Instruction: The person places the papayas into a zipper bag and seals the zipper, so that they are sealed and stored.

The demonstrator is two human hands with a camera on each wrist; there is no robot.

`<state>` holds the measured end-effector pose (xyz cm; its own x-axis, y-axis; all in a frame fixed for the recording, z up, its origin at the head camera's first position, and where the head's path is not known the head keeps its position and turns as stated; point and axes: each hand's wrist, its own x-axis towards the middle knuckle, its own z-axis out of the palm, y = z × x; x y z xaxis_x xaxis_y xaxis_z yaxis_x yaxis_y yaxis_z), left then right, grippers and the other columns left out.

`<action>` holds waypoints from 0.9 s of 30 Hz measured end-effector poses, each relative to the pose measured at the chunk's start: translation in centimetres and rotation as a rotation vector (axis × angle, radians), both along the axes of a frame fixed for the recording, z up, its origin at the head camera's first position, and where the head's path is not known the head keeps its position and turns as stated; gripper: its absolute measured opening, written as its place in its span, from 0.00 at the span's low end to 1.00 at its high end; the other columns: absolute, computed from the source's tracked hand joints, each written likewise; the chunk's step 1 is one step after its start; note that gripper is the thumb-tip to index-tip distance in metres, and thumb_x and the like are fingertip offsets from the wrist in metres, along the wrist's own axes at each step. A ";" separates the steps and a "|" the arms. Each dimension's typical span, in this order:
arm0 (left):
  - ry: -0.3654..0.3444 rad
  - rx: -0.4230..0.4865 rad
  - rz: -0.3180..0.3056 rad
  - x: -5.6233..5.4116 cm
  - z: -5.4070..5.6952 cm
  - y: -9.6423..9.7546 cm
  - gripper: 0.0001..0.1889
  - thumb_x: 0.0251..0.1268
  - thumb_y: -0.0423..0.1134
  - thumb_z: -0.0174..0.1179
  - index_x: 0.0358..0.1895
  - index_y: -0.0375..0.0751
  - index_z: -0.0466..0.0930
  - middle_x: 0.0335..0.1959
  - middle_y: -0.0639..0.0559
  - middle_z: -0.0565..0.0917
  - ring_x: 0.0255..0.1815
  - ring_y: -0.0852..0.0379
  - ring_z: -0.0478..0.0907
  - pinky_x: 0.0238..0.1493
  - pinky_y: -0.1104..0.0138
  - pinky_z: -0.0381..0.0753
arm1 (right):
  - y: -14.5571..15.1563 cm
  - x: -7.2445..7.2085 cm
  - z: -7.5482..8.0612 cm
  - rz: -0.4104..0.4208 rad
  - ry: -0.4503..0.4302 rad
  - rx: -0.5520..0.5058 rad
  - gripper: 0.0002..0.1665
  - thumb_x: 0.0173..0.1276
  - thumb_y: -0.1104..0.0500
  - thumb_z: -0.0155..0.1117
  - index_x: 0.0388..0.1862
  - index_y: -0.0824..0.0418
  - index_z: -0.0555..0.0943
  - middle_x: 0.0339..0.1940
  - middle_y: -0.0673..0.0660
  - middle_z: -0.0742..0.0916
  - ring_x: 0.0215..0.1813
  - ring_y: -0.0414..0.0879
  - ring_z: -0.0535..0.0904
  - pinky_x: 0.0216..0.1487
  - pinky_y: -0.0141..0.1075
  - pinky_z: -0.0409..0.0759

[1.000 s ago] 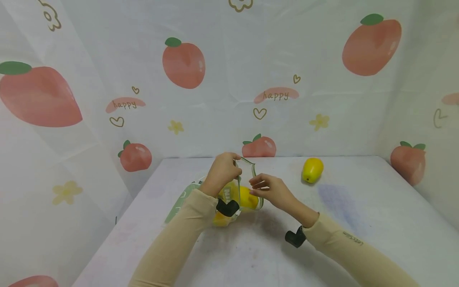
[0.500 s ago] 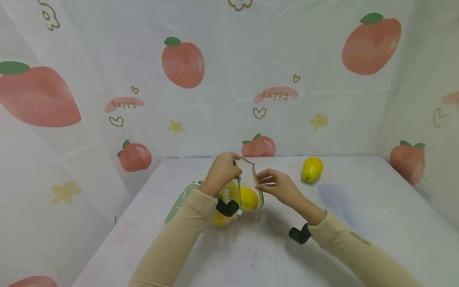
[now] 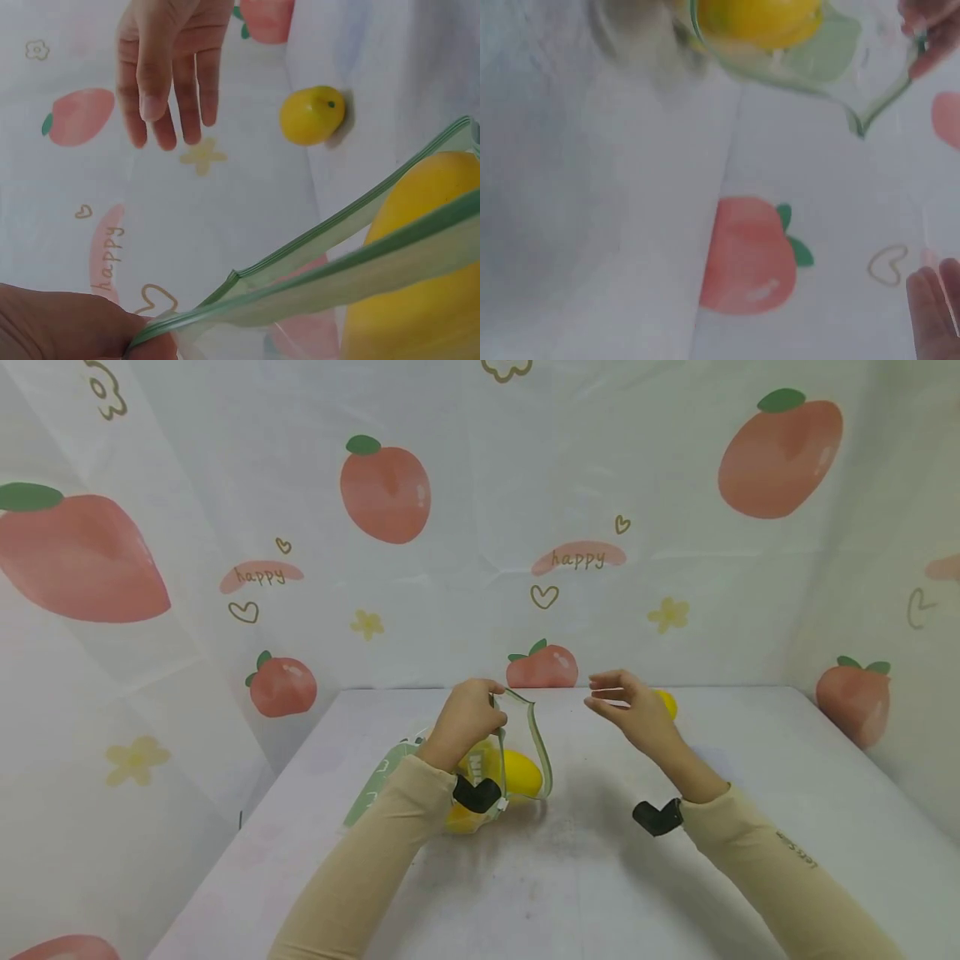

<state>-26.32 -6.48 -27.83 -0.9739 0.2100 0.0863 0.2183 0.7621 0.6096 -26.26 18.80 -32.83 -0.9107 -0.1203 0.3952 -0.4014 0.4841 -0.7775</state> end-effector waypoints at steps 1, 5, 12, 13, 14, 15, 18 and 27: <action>0.000 0.003 -0.002 0.0 0.0 0.0 0.25 0.57 0.28 0.60 0.61 0.36 0.76 0.26 0.48 0.82 0.22 0.60 0.83 0.24 0.72 0.72 | 0.4 -0.1 0.2 -0.014 0.012 -0.001 0.27 0.67 0.54 0.65 0.61 0.63 0.73 0.59 0.64 0.81 0.59 0.60 0.79 0.54 0.44 0.80; 0.000 0.010 -0.007 0.0 0.0 0.0 0.25 0.57 0.28 0.60 0.62 0.36 0.76 0.26 0.48 0.82 0.24 0.58 0.84 0.24 0.72 0.72 | 2.1 -0.7 0.5 -0.081 0.021 0.002 0.34 0.68 0.51 0.63 0.69 0.62 0.67 0.65 0.66 0.76 0.64 0.62 0.74 0.60 0.54 0.74; 0.000 0.017 -0.014 0.1 -0.1 0.0 0.25 0.57 0.27 0.60 0.62 0.36 0.76 0.23 0.48 0.80 0.23 0.56 0.83 0.23 0.72 0.71 | 4.2 -2.1 -0.5 -0.187 -0.074 -0.055 0.44 0.69 0.46 0.61 0.77 0.60 0.55 0.75 0.66 0.64 0.71 0.66 0.64 0.66 0.60 0.66; -0.001 0.016 -0.015 0.1 -0.1 0.1 0.25 0.57 0.27 0.60 0.62 0.36 0.76 0.23 0.48 0.80 0.22 0.58 0.83 0.23 0.72 0.71 | 4.4 -2.3 -0.7 -0.194 -0.084 -0.063 0.45 0.69 0.46 0.61 0.77 0.60 0.54 0.75 0.67 0.62 0.72 0.67 0.62 0.66 0.60 0.66; -0.001 0.016 -0.016 0.2 -0.1 0.1 0.25 0.57 0.27 0.60 0.62 0.36 0.76 0.23 0.48 0.80 0.22 0.59 0.82 0.23 0.71 0.71 | 4.6 -2.5 -1.0 -0.203 -0.094 -0.069 0.47 0.69 0.45 0.61 0.77 0.61 0.52 0.76 0.67 0.61 0.73 0.67 0.61 0.67 0.60 0.65; -0.001 0.015 -0.017 0.2 -0.1 0.1 0.25 0.58 0.27 0.60 0.62 0.36 0.76 0.23 0.48 0.80 0.21 0.59 0.82 0.23 0.71 0.71 | 4.7 -2.7 -1.2 -0.214 -0.103 -0.072 0.48 0.69 0.45 0.61 0.78 0.61 0.51 0.76 0.67 0.59 0.73 0.68 0.59 0.67 0.60 0.64; 0.000 0.011 -0.016 0.2 -0.2 0.1 0.25 0.58 0.28 0.61 0.62 0.36 0.76 0.24 0.49 0.80 0.23 0.58 0.83 0.24 0.71 0.72 | 5.2 -3.2 -1.9 -0.245 -0.120 -0.065 0.50 0.69 0.45 0.61 0.78 0.63 0.49 0.77 0.70 0.56 0.74 0.70 0.56 0.68 0.61 0.61; -0.004 0.015 -0.015 0.4 0.0 0.2 0.25 0.57 0.27 0.60 0.62 0.35 0.76 0.21 0.49 0.79 0.21 0.58 0.82 0.23 0.71 0.71 | 6.3 -4.2 -4.1 -0.353 -0.202 -0.022 0.47 0.71 0.52 0.59 0.77 0.69 0.47 0.73 0.76 0.57 0.73 0.72 0.54 0.71 0.61 0.55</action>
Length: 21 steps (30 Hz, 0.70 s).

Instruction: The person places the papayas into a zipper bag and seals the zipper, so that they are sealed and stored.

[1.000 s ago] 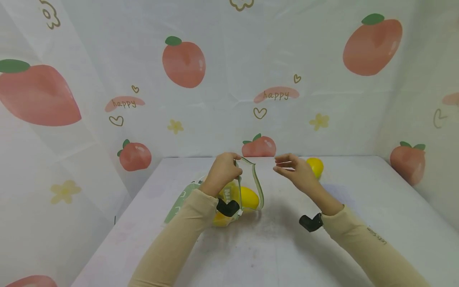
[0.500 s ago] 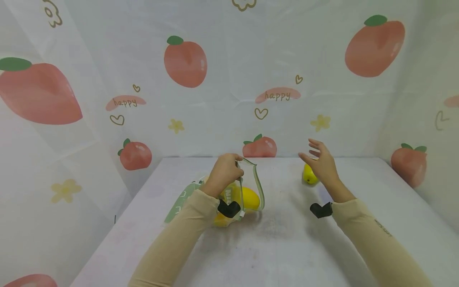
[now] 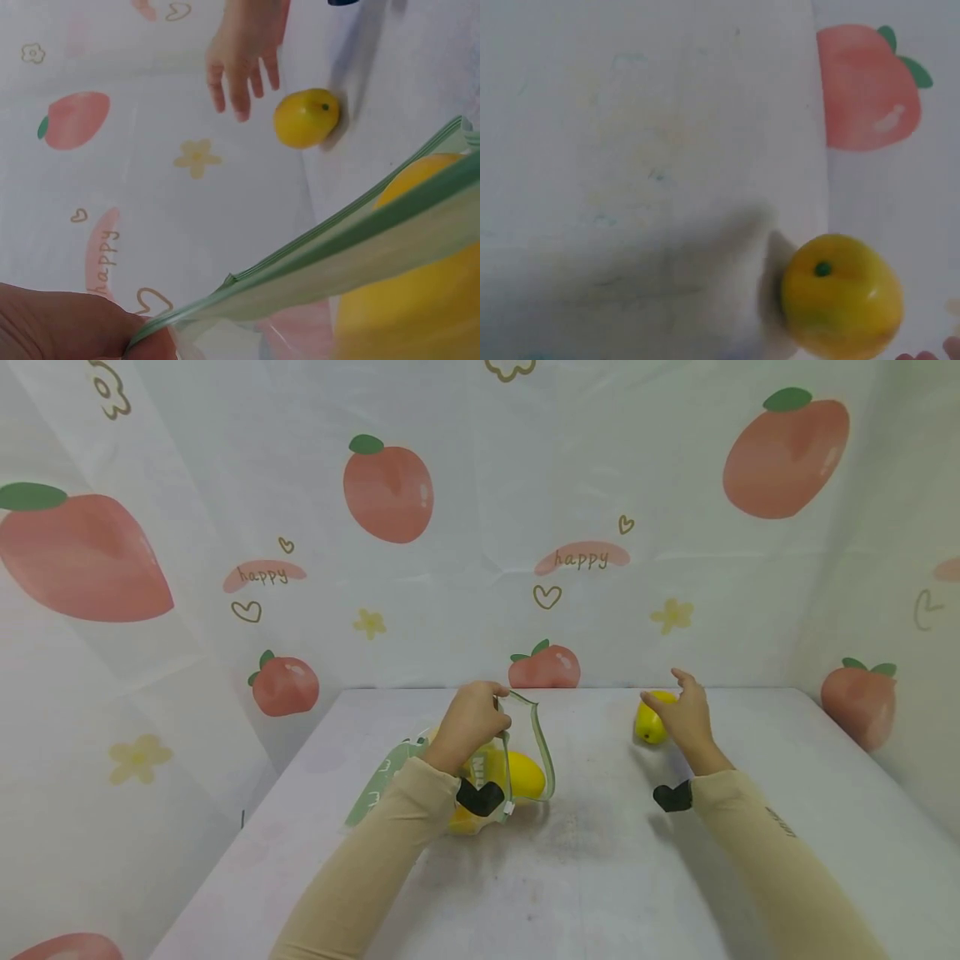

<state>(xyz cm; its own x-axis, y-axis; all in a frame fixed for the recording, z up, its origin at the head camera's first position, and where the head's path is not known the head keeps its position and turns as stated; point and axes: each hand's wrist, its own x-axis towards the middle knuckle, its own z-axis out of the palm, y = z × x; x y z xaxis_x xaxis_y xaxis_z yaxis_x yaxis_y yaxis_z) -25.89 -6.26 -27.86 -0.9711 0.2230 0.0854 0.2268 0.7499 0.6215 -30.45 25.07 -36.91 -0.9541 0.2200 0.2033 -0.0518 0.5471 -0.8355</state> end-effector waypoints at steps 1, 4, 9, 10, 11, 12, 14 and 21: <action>-0.004 0.003 0.001 0.0 0.0 0.0 0.25 0.58 0.27 0.60 0.62 0.35 0.76 0.21 0.49 0.80 0.21 0.59 0.82 0.24 0.71 0.71 | 0.2 -0.1 -0.2 -0.008 -0.013 -0.002 0.47 0.71 0.52 0.59 0.77 0.69 0.47 0.73 0.77 0.57 0.73 0.72 0.54 0.71 0.61 0.55; -0.017 0.013 0.005 0.1 0.0 0.1 0.26 0.58 0.27 0.60 0.63 0.35 0.75 0.22 0.49 0.80 0.22 0.59 0.82 0.25 0.71 0.73 | 0.6 -0.4 -1.0 -0.023 -0.053 0.008 0.47 0.71 0.52 0.58 0.76 0.71 0.45 0.72 0.78 0.56 0.73 0.73 0.53 0.71 0.61 0.55; -0.019 0.004 0.008 0.0 -0.1 0.1 0.26 0.59 0.27 0.60 0.63 0.36 0.75 0.23 0.49 0.81 0.23 0.60 0.82 0.27 0.70 0.75 | 1.1 -1.3 -2.1 -0.037 -0.139 -0.001 0.50 0.71 0.50 0.57 0.76 0.72 0.43 0.72 0.80 0.54 0.72 0.73 0.53 0.72 0.61 0.54; -0.018 0.001 0.009 0.0 -0.1 0.1 0.26 0.59 0.27 0.60 0.63 0.36 0.75 0.23 0.49 0.81 0.23 0.59 0.83 0.27 0.70 0.75 | 1.1 -1.4 -2.3 -0.038 -0.156 -0.002 0.50 0.71 0.50 0.57 0.76 0.72 0.43 0.72 0.81 0.53 0.72 0.73 0.54 0.72 0.60 0.55; -0.016 -0.002 0.010 -0.1 -0.1 0.2 0.26 0.59 0.27 0.60 0.63 0.36 0.75 0.23 0.49 0.81 0.23 0.59 0.83 0.27 0.70 0.75 | 1.1 -1.6 -2.4 -0.039 -0.174 -0.004 0.51 0.70 0.49 0.58 0.76 0.72 0.42 0.72 0.81 0.53 0.72 0.73 0.54 0.72 0.60 0.55; -0.014 -0.003 0.011 -0.1 -0.1 0.2 0.25 0.59 0.27 0.61 0.63 0.36 0.75 0.23 0.49 0.81 0.23 0.59 0.83 0.27 0.70 0.75 | 1.1 -1.7 -2.6 -0.040 -0.188 -0.005 0.51 0.70 0.48 0.58 0.76 0.72 0.42 0.71 0.80 0.54 0.71 0.73 0.55 0.71 0.61 0.56; -0.011 -0.006 0.013 -0.1 -0.1 0.2 0.25 0.59 0.27 0.61 0.63 0.36 0.75 0.22 0.49 0.80 0.22 0.59 0.83 0.26 0.70 0.75 | 0.8 -2.0 -2.9 -0.038 -0.210 0.004 0.52 0.70 0.48 0.58 0.76 0.72 0.42 0.70 0.80 0.55 0.69 0.73 0.58 0.70 0.61 0.58; -0.014 0.006 0.001 -0.1 -0.2 0.4 0.25 0.58 0.27 0.60 0.62 0.35 0.75 0.21 0.49 0.79 0.21 0.60 0.82 0.25 0.72 0.74 | 0.2 -2.5 -3.6 -0.055 -0.222 0.051 0.51 0.69 0.49 0.59 0.76 0.72 0.44 0.66 0.81 0.59 0.64 0.74 0.62 0.66 0.62 0.64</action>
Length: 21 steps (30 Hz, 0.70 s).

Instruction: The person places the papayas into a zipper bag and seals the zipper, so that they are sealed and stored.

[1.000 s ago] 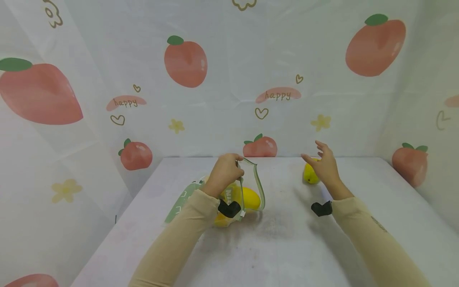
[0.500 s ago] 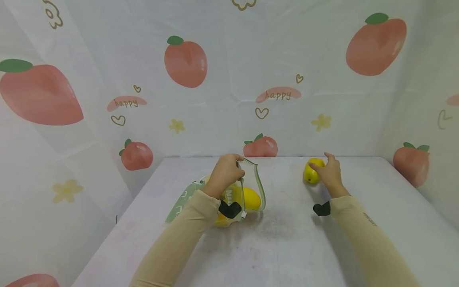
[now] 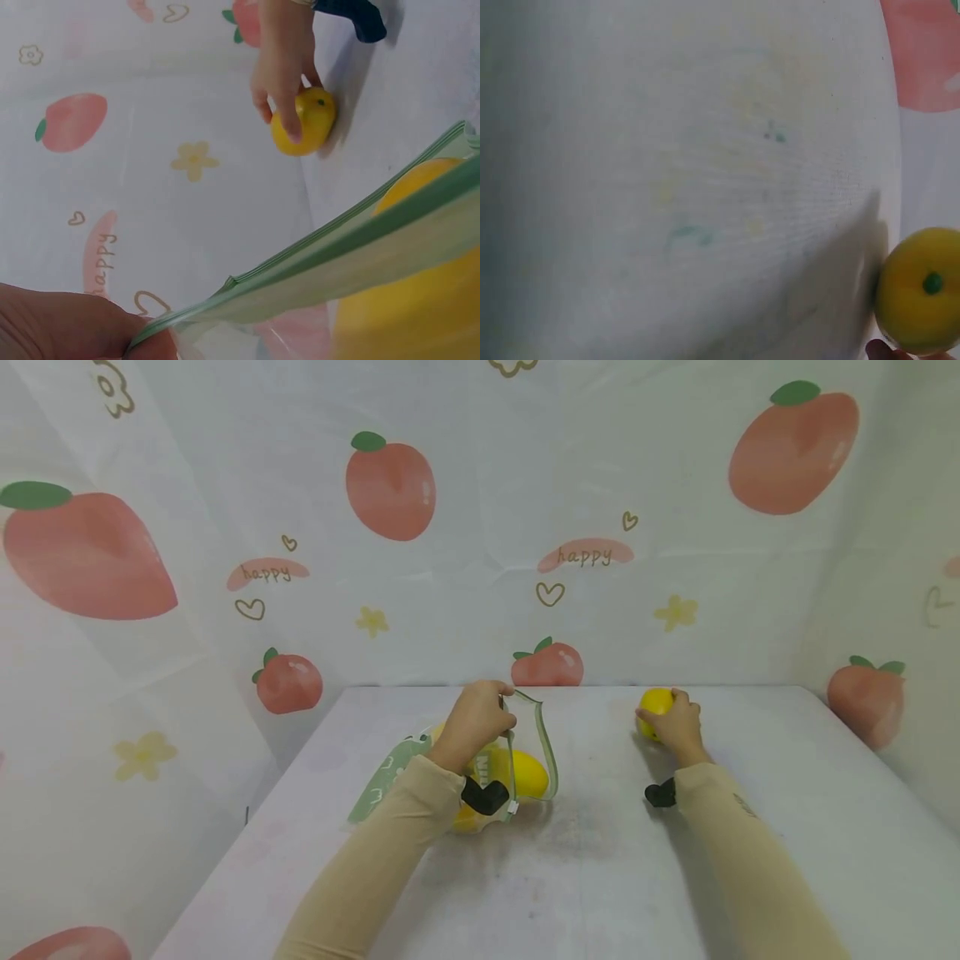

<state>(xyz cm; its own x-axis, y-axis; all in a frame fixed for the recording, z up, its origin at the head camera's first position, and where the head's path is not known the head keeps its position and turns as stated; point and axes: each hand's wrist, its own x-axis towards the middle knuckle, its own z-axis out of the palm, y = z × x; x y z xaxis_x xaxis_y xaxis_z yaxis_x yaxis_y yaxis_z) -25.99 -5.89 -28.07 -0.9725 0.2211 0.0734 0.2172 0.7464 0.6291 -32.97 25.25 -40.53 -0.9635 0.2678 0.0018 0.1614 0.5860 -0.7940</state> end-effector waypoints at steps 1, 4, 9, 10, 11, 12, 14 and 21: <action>0.001 -0.001 0.000 0.0 0.0 0.0 0.25 0.58 0.27 0.60 0.62 0.35 0.75 0.20 0.49 0.79 0.21 0.60 0.82 0.25 0.72 0.73 | 0.0 0.0 0.0 -0.004 0.002 0.001 0.51 0.69 0.49 0.59 0.76 0.72 0.44 0.66 0.81 0.59 0.63 0.74 0.63 0.65 0.62 0.64; 0.007 -0.006 0.002 0.0 0.0 0.0 0.25 0.58 0.27 0.60 0.62 0.35 0.76 0.21 0.49 0.79 0.21 0.60 0.81 0.24 0.72 0.73 | 0.1 -0.2 -0.1 -0.015 0.010 0.007 0.50 0.68 0.51 0.59 0.75 0.73 0.44 0.65 0.81 0.60 0.63 0.73 0.63 0.65 0.61 0.64; 0.013 -0.011 0.004 0.0 0.0 0.0 0.25 0.58 0.27 0.60 0.62 0.36 0.76 0.22 0.49 0.80 0.21 0.60 0.81 0.24 0.72 0.73 | 0.3 -0.3 -0.1 -0.030 0.008 0.011 0.48 0.67 0.55 0.58 0.74 0.74 0.45 0.64 0.81 0.61 0.63 0.72 0.63 0.67 0.60 0.63; 0.011 -0.009 0.005 0.0 0.0 0.0 0.25 0.58 0.27 0.60 0.62 0.36 0.76 0.22 0.49 0.80 0.21 0.60 0.81 0.24 0.72 0.73 | 0.3 -0.3 -0.1 -0.031 0.005 0.009 0.48 0.67 0.55 0.58 0.74 0.74 0.45 0.64 0.81 0.61 0.63 0.72 0.63 0.67 0.60 0.63; 0.010 -0.008 0.004 0.0 0.0 0.0 0.25 0.58 0.27 0.60 0.62 0.36 0.76 0.22 0.49 0.80 0.21 0.60 0.81 0.24 0.72 0.73 | 0.4 -0.2 0.0 -0.032 0.002 0.009 0.47 0.67 0.55 0.57 0.74 0.74 0.45 0.64 0.81 0.61 0.63 0.72 0.63 0.67 0.60 0.63; 0.009 -0.007 0.004 0.0 0.0 0.0 0.25 0.58 0.27 0.60 0.62 0.36 0.76 0.22 0.49 0.80 0.21 0.60 0.81 0.24 0.72 0.72 | 0.4 -0.2 0.0 -0.032 -0.001 0.008 0.47 0.68 0.56 0.57 0.74 0.74 0.45 0.64 0.81 0.61 0.63 0.72 0.63 0.67 0.60 0.63; 0.005 -0.004 0.004 0.0 0.0 0.0 0.25 0.58 0.27 0.60 0.62 0.36 0.76 0.22 0.49 0.80 0.21 0.60 0.81 0.24 0.72 0.73 | 0.4 -0.2 0.0 -0.024 -0.006 0.004 0.47 0.68 0.56 0.57 0.74 0.74 0.45 0.64 0.81 0.61 0.63 0.72 0.62 0.67 0.60 0.63; 0.001 0.001 0.008 0.2 0.0 0.0 0.25 0.58 0.27 0.59 0.62 0.36 0.76 0.21 0.49 0.79 0.20 0.60 0.80 0.23 0.71 0.71 | 0.3 -0.1 0.0 0.013 -0.004 -0.009 0.47 0.68 0.55 0.56 0.74 0.74 0.45 0.65 0.82 0.60 0.63 0.71 0.62 0.67 0.60 0.63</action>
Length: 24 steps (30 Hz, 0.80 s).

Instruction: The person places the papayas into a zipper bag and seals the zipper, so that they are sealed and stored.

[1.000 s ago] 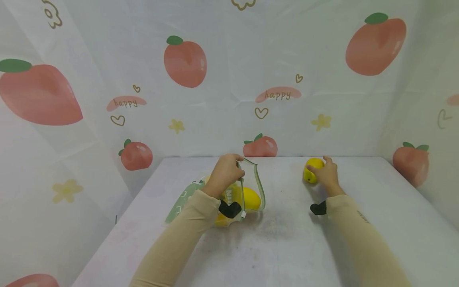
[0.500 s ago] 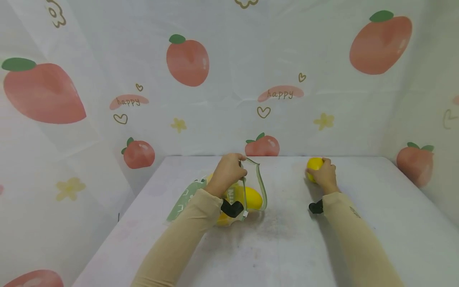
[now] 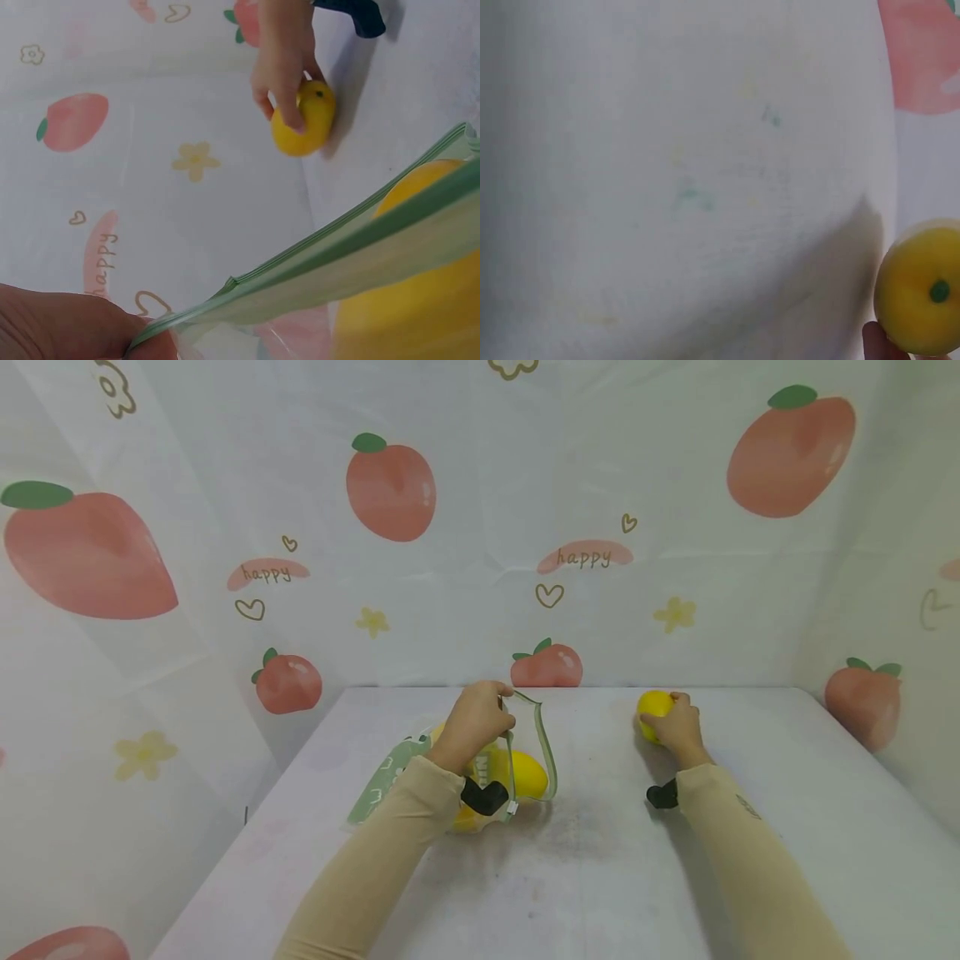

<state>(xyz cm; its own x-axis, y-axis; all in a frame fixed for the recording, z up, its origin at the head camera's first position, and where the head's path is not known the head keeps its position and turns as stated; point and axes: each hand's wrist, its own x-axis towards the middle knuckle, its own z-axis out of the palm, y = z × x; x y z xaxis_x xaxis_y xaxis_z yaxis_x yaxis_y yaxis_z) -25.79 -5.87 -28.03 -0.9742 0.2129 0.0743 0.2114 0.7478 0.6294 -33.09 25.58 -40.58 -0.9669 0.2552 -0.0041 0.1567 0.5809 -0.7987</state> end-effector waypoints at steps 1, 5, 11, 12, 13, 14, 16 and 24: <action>0.001 0.000 -0.001 0.0 0.0 0.0 0.25 0.58 0.27 0.59 0.62 0.36 0.76 0.20 0.49 0.79 0.20 0.60 0.80 0.23 0.71 0.70 | 0.0 0.0 0.1 0.005 0.005 0.002 0.47 0.68 0.55 0.56 0.74 0.74 0.45 0.65 0.82 0.60 0.63 0.71 0.62 0.67 0.60 0.63; 0.004 -0.002 -0.002 -0.1 -0.1 0.0 0.25 0.58 0.27 0.59 0.62 0.36 0.76 0.21 0.49 0.80 0.20 0.60 0.80 0.23 0.71 0.71 | -0.3 0.3 0.5 0.043 0.046 0.018 0.47 0.67 0.55 0.58 0.73 0.76 0.46 0.65 0.82 0.61 0.63 0.71 0.62 0.66 0.60 0.64; 0.000 -0.003 0.002 0.1 0.0 -0.2 0.25 0.58 0.27 0.59 0.63 0.36 0.76 0.21 0.49 0.80 0.21 0.59 0.81 0.23 0.71 0.71 | -0.9 0.8 1.0 0.094 0.115 0.039 0.46 0.66 0.56 0.60 0.72 0.76 0.49 0.64 0.82 0.63 0.63 0.72 0.62 0.64 0.61 0.65; 0.001 -0.004 0.003 0.2 0.1 -0.2 0.25 0.58 0.27 0.59 0.63 0.37 0.75 0.21 0.49 0.80 0.21 0.59 0.81 0.23 0.71 0.70 | -1.0 0.8 1.1 0.098 0.123 0.039 0.46 0.66 0.56 0.60 0.72 0.76 0.49 0.64 0.82 0.63 0.63 0.72 0.63 0.64 0.61 0.65; 0.003 -0.007 0.004 0.2 0.1 -0.3 0.25 0.59 0.27 0.59 0.63 0.37 0.75 0.20 0.49 0.80 0.21 0.59 0.81 0.23 0.71 0.70 | -1.2 0.9 1.2 0.102 0.132 0.039 0.46 0.66 0.56 0.60 0.73 0.76 0.50 0.64 0.82 0.63 0.63 0.72 0.63 0.63 0.61 0.65; 0.005 -0.012 0.005 0.2 0.1 -0.3 0.25 0.59 0.27 0.59 0.63 0.37 0.75 0.20 0.49 0.80 0.21 0.59 0.80 0.23 0.71 0.70 | -1.3 1.0 1.3 0.106 0.140 0.040 0.46 0.66 0.56 0.61 0.73 0.76 0.50 0.65 0.81 0.63 0.63 0.71 0.64 0.63 0.61 0.66; 0.009 -0.020 0.005 0.1 0.1 -0.4 0.25 0.59 0.27 0.59 0.63 0.37 0.75 0.20 0.49 0.80 0.20 0.59 0.80 0.23 0.71 0.70 | -1.5 1.2 1.6 0.114 0.158 0.044 0.46 0.65 0.57 0.61 0.73 0.75 0.50 0.65 0.81 0.64 0.62 0.71 0.65 0.62 0.61 0.67; -0.001 -0.001 -0.003 0.1 0.2 -0.4 0.25 0.58 0.27 0.60 0.63 0.36 0.75 0.21 0.49 0.80 0.21 0.60 0.80 0.24 0.71 0.71 | -2.5 2.4 3.3 0.170 0.216 0.043 0.46 0.64 0.59 0.63 0.73 0.75 0.52 0.67 0.79 0.65 0.63 0.72 0.67 0.61 0.61 0.71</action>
<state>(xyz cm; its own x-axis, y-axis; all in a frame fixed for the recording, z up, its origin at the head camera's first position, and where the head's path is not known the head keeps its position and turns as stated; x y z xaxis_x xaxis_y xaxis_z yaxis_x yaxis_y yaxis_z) -25.68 -6.25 -27.86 -0.9736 0.2160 0.0733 0.2133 0.7480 0.6285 -30.73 23.10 -37.30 -0.9732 0.0842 0.2139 -0.1172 0.6187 -0.7768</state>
